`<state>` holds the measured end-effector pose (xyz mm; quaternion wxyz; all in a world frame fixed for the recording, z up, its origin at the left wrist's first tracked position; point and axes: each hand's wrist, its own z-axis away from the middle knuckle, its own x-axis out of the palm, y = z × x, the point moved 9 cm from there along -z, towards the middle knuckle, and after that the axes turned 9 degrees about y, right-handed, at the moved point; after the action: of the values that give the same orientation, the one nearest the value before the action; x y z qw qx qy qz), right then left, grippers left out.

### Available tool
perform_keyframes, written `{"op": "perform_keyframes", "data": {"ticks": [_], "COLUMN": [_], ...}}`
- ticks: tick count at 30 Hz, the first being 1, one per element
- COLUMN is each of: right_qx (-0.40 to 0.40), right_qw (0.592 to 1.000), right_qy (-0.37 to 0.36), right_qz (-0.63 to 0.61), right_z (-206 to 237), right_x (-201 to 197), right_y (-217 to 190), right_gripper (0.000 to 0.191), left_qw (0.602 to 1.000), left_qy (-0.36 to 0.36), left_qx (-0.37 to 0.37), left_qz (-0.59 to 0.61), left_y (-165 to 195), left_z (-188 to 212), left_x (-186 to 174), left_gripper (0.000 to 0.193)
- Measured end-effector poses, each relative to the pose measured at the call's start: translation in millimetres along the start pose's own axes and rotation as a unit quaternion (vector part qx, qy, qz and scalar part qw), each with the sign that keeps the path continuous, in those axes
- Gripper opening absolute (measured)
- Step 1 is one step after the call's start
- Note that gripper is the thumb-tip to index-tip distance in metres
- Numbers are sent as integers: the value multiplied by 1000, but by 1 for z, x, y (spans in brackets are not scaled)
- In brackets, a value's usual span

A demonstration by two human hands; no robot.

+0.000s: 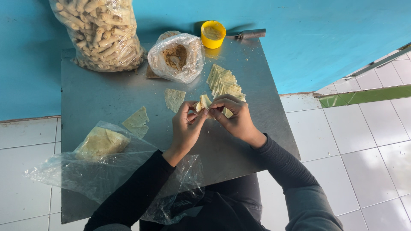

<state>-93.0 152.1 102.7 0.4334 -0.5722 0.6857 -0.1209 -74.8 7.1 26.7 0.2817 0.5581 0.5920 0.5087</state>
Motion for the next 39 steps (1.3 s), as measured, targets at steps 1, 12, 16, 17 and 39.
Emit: {"op": "perform_keyframes", "data": {"ticks": [1, 12, 16, 17, 39], "right_qx": [0, 186, 195, 162, 310], "right_qw": [1000, 959, 955, 972, 819], "right_qy": [-1, 7, -41, -42, 63], "right_qz": [2, -216, -220, -167, -479], "right_z": [0, 12, 16, 15, 13], "right_x": [0, 9, 16, 14, 12], "right_y": [1, 50, 48, 44, 73], "right_gripper": [12, 7, 23, 25, 8], "left_qw": [1000, 999, 1000, 1000, 968], "left_qy": [0, 3, 2, 0, -16], "left_qx": [-9, -10, -9, -4, -133], "left_qz": [7, 39, 10, 5, 213], "left_y": [-1, -5, -6, -5, -42], "left_z": [0, 3, 3, 2, 2], "left_x": [0, -3, -3, -3, 2], "left_gripper": [26, 26, 24, 24, 35]}}
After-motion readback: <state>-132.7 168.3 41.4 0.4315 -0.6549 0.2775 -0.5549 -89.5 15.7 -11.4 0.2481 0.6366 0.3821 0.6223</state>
